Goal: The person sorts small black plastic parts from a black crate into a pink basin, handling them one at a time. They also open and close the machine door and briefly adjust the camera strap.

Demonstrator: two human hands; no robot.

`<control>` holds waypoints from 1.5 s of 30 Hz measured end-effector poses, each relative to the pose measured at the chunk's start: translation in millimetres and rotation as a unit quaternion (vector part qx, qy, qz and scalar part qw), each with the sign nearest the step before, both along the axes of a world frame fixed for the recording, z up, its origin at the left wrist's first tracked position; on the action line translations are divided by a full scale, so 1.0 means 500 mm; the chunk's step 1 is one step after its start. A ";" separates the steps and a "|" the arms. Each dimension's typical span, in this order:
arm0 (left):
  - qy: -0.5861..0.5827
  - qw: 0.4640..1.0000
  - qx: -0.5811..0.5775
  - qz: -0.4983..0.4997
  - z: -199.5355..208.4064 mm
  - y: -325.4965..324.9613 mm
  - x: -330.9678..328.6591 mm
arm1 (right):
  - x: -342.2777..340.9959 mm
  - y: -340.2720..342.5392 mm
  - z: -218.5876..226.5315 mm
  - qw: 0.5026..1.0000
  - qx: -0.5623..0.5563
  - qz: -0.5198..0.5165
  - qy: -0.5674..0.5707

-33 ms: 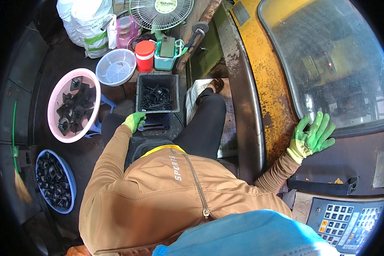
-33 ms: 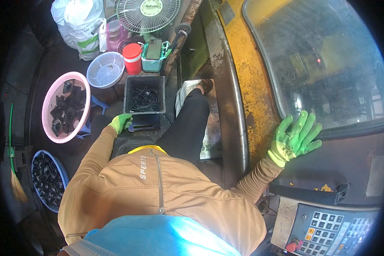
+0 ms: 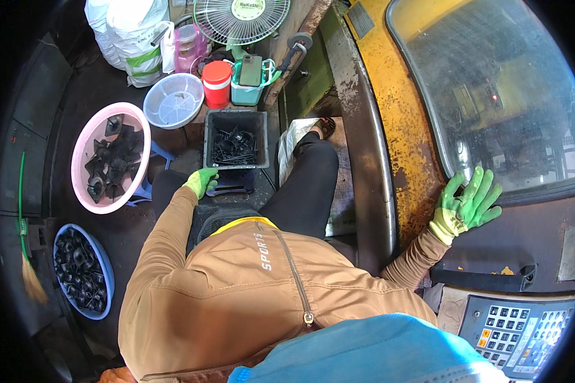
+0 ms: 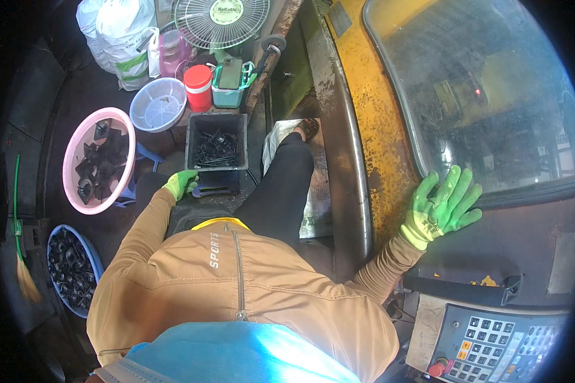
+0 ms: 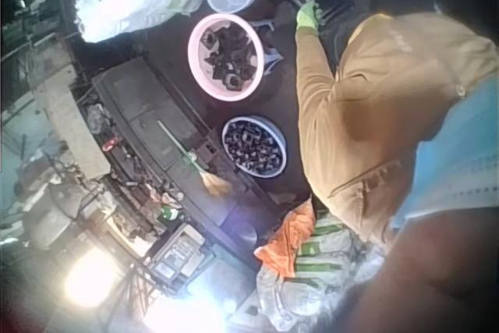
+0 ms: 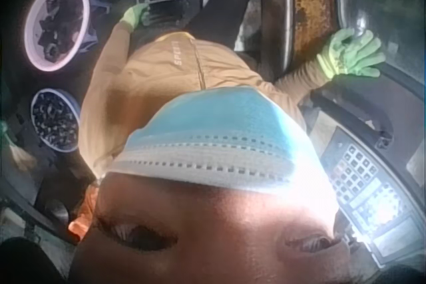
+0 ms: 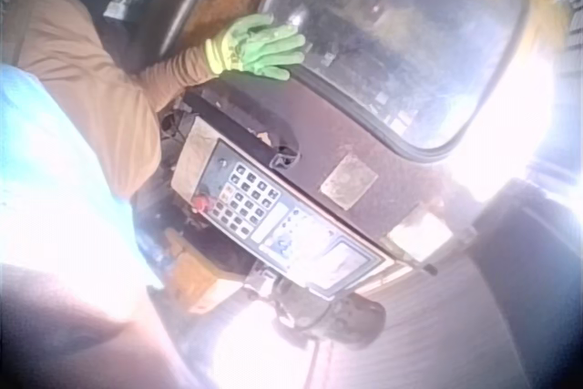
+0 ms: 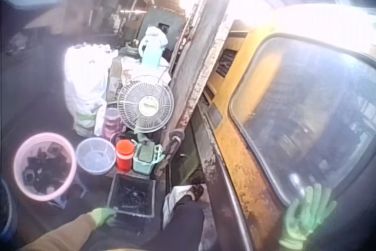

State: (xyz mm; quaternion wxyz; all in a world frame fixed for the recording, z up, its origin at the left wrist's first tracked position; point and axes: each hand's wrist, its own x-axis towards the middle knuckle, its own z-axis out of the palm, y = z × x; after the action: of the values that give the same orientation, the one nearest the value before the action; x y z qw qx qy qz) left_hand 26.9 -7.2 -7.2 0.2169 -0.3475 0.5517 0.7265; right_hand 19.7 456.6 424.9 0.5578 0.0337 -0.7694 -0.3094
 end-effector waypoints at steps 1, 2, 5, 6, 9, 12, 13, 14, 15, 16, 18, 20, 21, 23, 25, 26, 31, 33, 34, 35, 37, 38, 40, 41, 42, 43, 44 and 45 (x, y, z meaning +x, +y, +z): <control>-0.001 1.000 0.002 0.002 0.002 -0.001 -0.001 | 0.000 -0.001 0.000 1.000 -0.003 0.002 -0.001; -0.009 1.000 0.005 0.005 0.004 -0.001 -0.001 | 0.000 -0.001 0.000 1.000 -0.001 0.003 0.000; 0.018 1.000 0.007 0.012 0.011 -0.005 -0.010 | -0.004 -0.003 0.000 1.000 -0.002 0.013 0.007; 0.017 1.000 0.009 0.010 0.013 -0.006 -0.010 | -0.003 -0.003 0.001 1.000 -0.001 0.013 0.005; 0.016 1.000 0.011 0.003 0.016 -0.005 -0.011 | -0.002 -0.003 0.000 1.000 -0.004 0.008 0.008; 0.013 1.000 0.017 0.005 0.014 -0.005 -0.012 | -0.004 -0.005 0.001 1.000 -0.002 0.010 0.011; 0.013 1.000 0.025 0.010 0.012 -0.006 -0.013 | -0.005 -0.006 0.001 1.000 -0.004 0.010 0.010; 0.013 0.999 0.033 0.017 0.011 -0.006 -0.013 | -0.005 -0.006 0.000 1.000 -0.001 0.010 0.012; 0.011 0.999 0.028 0.013 0.009 -0.007 -0.013 | -0.005 -0.007 0.000 1.000 -0.002 0.008 0.013; 0.009 1.000 0.025 0.011 0.008 -0.007 -0.014 | -0.004 -0.008 0.001 1.000 -0.002 0.005 0.013; 0.010 1.000 0.022 0.008 0.006 -0.008 -0.016 | -0.004 -0.009 0.001 1.000 -0.002 0.003 0.010; 0.014 1.000 0.021 0.006 0.006 -0.008 -0.015 | -0.003 -0.009 0.002 1.000 -0.001 0.003 0.009; 0.013 1.000 0.021 0.009 0.007 -0.007 -0.014 | -0.003 -0.009 0.002 1.000 -0.001 0.005 0.010; 0.012 1.000 0.022 0.015 0.010 -0.006 -0.013 | -0.003 -0.010 0.002 1.000 0.000 0.006 0.010; 0.012 0.999 0.023 0.020 0.015 -0.005 -0.012 | -0.001 -0.010 0.003 1.000 0.000 0.005 0.010; 0.010 0.999 0.024 0.026 0.017 -0.003 -0.011 | -0.001 -0.010 0.003 1.000 0.002 0.009 0.010; 0.009 0.999 0.038 0.022 0.024 0.000 -0.013 | -0.002 -0.013 0.004 1.000 0.000 0.003 0.006; 0.013 0.999 0.048 0.012 0.027 0.000 -0.014 | -0.004 -0.015 0.005 1.000 0.006 0.008 0.013; 0.014 0.998 0.054 0.002 0.029 0.000 -0.014 | -0.003 -0.015 0.004 1.000 -0.001 0.008 0.007; 0.017 0.998 0.061 -0.006 0.032 -0.001 -0.015 | -0.003 -0.016 0.004 1.000 0.004 0.006 0.010; 0.015 0.998 0.062 0.008 0.038 0.001 -0.014 | -0.003 -0.015 0.004 1.000 -0.004 0.001 0.006; 0.013 0.998 0.066 0.018 0.042 0.000 -0.016 | -0.004 -0.014 0.004 1.000 0.002 0.005 0.009; 0.011 0.997 0.073 0.034 0.051 -0.001 -0.015 | -0.003 -0.012 0.003 1.000 -0.004 0.008 0.007; 0.010 0.996 0.076 0.040 0.056 -0.003 -0.013 | -0.001 -0.010 0.003 1.000 0.002 0.012 0.012; 0.005 0.996 0.080 0.047 0.060 -0.005 -0.012 | 0.000 -0.009 0.002 1.000 -0.001 0.014 0.013; 0.007 0.996 0.078 0.045 0.065 -0.008 -0.010 | 0.001 -0.008 0.001 1.000 -0.006 0.015 0.011; 0.006 0.996 0.079 0.047 0.069 -0.011 -0.007 | 0.001 -0.007 0.001 1.000 -0.005 0.020 0.013; -0.002 0.996 0.070 0.055 0.071 -0.012 -0.005 | 0.001 -0.006 0.001 1.000 -0.006 0.026 0.014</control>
State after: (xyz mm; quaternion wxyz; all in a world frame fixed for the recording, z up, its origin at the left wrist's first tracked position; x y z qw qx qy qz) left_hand 24.2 -13.4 28.3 0.2013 -0.3629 0.4789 0.7736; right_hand 20.1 453.8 425.2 0.5765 0.0458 -0.7622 -0.2909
